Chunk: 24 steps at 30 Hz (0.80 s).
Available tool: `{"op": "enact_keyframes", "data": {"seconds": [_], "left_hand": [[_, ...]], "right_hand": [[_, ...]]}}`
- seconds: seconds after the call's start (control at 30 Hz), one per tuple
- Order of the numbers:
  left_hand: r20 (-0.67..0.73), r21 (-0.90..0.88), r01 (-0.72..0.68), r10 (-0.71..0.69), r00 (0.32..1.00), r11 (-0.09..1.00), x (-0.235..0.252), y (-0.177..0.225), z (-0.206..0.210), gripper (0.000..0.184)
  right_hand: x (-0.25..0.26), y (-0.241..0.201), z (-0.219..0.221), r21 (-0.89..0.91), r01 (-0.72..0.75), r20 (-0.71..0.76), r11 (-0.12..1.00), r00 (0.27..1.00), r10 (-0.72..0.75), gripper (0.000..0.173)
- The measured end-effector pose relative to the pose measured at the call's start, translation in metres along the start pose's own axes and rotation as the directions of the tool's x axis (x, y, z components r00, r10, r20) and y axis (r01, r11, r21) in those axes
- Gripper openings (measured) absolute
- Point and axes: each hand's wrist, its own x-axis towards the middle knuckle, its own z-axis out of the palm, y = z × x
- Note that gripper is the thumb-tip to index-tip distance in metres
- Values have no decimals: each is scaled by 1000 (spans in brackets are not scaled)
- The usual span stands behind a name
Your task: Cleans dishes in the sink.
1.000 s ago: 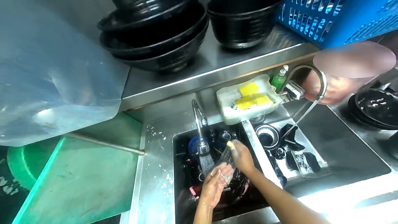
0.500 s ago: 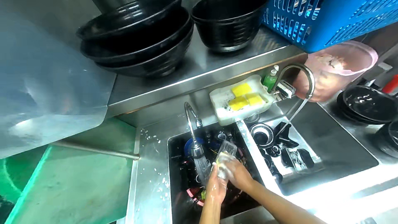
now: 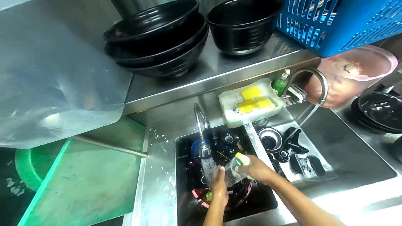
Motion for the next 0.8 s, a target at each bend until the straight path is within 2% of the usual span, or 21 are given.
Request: {"op": "enact_keyframes", "data": {"seconds": [0.07, 0.17, 0.27, 0.37, 0.4, 0.43, 0.5, 0.53, 0.57, 0.6, 0.67, 0.7, 0.73, 0.8], "left_hand": [[-4, 2, 1, -1, 1000, 1000, -2, -1, 15, 53], [14, -267, 62, -61, 998, 962, -14, 13, 35, 51], [189, -491, 137, -48, 981, 860, -19, 24, 27, 66], [374, -526, 195, 19, 927, 828, -20, 28, 14, 93], [395, -525, 203, 25, 918, 826, -24, 29, 11, 94], [398, -539, 203, 35, 917, 817, -28, 28, 9, 85], [388, -593, 189, 72, 919, 782, -32, 25, 6, 45], [432, -599, 198, 105, 896, 776, -31, 23, 2, 54], [494, -583, 218, 128, 860, 783, -29, 23, -2, 72], [541, -560, 228, 143, 829, 796, -27, 22, -5, 83], [569, -538, 234, 144, 809, 810, -26, 20, -9, 90], [567, -538, 239, 138, 812, 809, -24, 19, -12, 89], [555, -536, 239, 125, 823, 809, -22, 19, -15, 86], [506, -502, 233, 64, 860, 833, -15, 20, -22, 72]], "right_hand": [[-5, 3, 21, -274, 34, -92, 961, 994, -62, 39], [-16, 13, 56, -562, 55, -117, 825, 982, -145, 44], [-29, 34, 79, -579, 159, -28, 800, 976, -214, 54], [-30, 42, 85, -597, 273, 77, 754, 955, -285, 52], [-26, 45, 86, -635, 297, 70, 714, 941, -330, 49], [-19, 49, 83, -683, 308, 42, 662, 922, -386, 48], [2, 52, 67, -775, 225, -51, 590, 909, -414, 52], [14, 50, 55, -797, 149, -120, 585, 911, -395, 54], [27, 48, 40, -799, 73, -183, 597, 916, -357, 56], [37, 45, 25, -788, 8, -231, 616, 923, -307, 57], [49, 38, 3, -738, -51, -278, 672, 932, -234, 57], [51, 35, -4, -667, -42, -287, 744, 936, -204, 55], [50, 33, -9, -545, -20, -297, 838, 940, -171, 50], [42, 32, -15, -143, 22, -296, 990, 953, -64, 41]]}}
